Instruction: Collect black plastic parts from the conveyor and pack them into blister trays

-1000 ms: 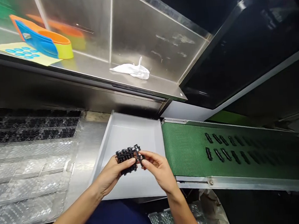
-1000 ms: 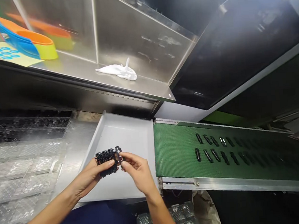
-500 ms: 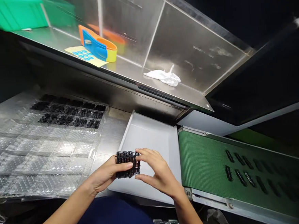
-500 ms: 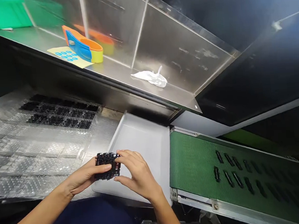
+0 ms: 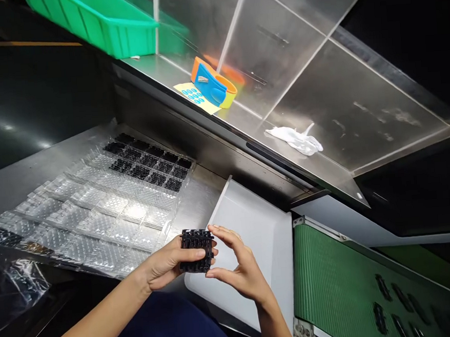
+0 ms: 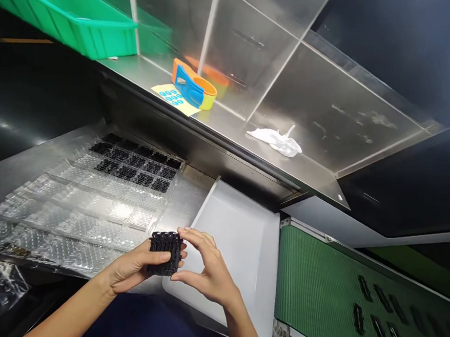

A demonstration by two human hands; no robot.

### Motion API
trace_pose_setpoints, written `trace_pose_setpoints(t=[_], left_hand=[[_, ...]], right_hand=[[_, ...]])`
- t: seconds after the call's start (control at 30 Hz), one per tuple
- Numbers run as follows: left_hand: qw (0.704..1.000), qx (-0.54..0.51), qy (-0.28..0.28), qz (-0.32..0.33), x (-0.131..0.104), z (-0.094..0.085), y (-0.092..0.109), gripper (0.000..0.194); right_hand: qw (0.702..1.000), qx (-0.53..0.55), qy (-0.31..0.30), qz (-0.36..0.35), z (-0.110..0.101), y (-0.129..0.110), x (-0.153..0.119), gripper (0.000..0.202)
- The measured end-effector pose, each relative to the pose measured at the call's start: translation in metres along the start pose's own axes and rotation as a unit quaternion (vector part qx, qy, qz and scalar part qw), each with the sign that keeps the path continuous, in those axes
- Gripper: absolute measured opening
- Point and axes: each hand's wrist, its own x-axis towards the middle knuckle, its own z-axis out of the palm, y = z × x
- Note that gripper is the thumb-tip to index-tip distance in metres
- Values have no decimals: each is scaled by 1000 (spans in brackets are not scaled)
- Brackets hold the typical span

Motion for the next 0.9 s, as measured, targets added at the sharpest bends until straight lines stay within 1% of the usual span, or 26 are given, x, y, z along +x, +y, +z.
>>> trace_pose_setpoints(t=[0.07,0.13,0.17,0.2,0.27,0.3,0.33,0.37,0.43,0.47,0.57,0.63,0.67,0.77,0.83,0.9], left_hand=[[1000,15,20,18,-5,-7,6,44],[996,47,45,54,-10,-14,12,40],[993,73,59,77,-13,-17,15,37],[987,101,72,102,-16,-21,18,34],[972,161,99,142,-24,-29,24,33],[961,192,113,161,-28,-34,27,33],[950,224,125,180,-33,-39,30,32],[937,255,135,197,-38,-45,34,30],[916,295,150,227,-48,-57,40,27],[910,301,158,238,-53,-64,43,27],[909,280,187,245,-66,-86,50,26],[908,256,215,253,-73,-101,54,24],[908,241,228,257,-76,-109,56,27],[909,197,258,264,-82,-132,63,42],[904,191,274,267,-84,-150,70,45],[887,200,305,284,-85,-170,80,49]], right_hand=[[999,37,-27,25,8,3,9,67],[990,131,-27,49,20,8,19,73],[981,184,-5,61,29,12,25,74],[970,228,31,77,38,14,31,70],[944,286,102,127,60,19,45,53],[932,308,115,154,71,20,53,45],[921,332,106,176,81,21,62,40],[912,354,81,191,91,21,70,39],[900,387,7,199,109,22,87,42],[897,393,-28,200,117,22,96,44],[892,391,-113,199,142,25,120,50],[885,391,-155,197,160,27,136,52],[882,392,-172,196,170,28,143,54],[879,389,-202,190,202,28,162,61],[885,372,-209,186,223,28,176,67],[899,341,-205,181,244,29,193,72]])
